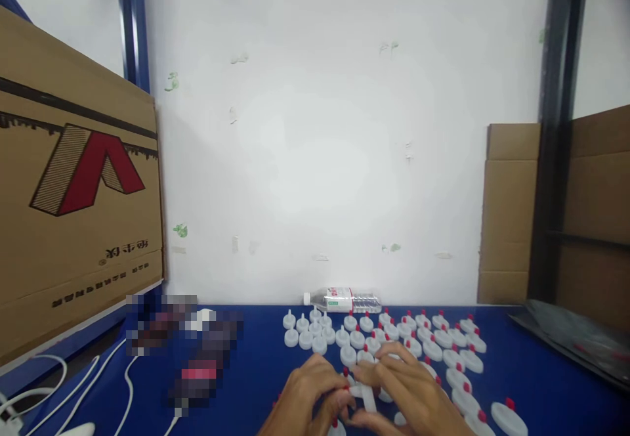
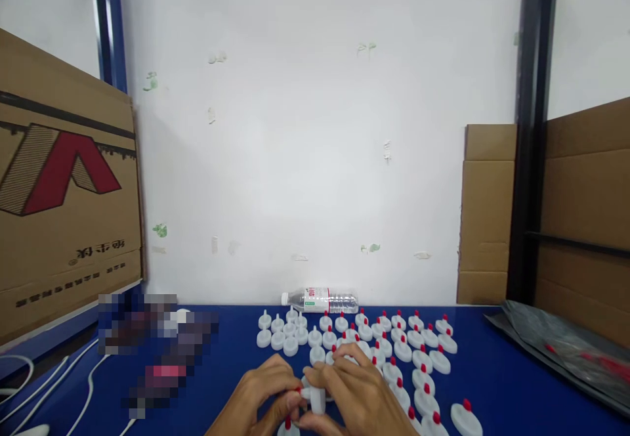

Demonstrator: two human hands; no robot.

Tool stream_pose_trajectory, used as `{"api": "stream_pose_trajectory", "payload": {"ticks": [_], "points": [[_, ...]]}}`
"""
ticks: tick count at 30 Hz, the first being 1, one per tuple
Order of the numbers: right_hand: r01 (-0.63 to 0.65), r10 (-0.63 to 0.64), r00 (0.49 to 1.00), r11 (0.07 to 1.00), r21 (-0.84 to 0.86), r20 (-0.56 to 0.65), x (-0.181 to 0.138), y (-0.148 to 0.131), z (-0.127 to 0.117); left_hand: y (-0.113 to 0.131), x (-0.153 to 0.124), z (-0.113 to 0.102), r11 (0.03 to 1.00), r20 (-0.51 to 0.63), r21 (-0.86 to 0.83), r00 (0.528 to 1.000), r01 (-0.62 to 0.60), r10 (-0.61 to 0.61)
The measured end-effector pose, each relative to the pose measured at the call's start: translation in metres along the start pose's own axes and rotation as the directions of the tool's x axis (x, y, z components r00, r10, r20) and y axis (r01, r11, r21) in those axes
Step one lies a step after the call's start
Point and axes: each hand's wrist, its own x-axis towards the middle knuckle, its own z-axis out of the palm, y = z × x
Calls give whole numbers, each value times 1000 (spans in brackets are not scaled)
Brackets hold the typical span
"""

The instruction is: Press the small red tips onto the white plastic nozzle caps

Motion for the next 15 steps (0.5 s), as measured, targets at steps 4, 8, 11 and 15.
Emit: {"api": "stream_pose_trajectory", "payload": {"ticks": [4, 8, 11, 15], "points": [[-19, 18, 999, 999, 38, 48, -3, 0, 3, 6, -1, 0, 999, 22, 28, 999, 24, -25], [-35, 29, 980, 999, 25, 196, -6, 11, 5, 6, 5, -12, 978, 50, 207, 998, 14, -25], [-41, 56, 970, 997, -70, 235, -10, 31, 4, -9, 8, -31, 881, 42, 472, 998, 22, -48], [-140, 196, 949, 964, -227, 248, -14, 68, -7, -45, 4, -55, 801, -76, 565, 979, 198, -188]]}}
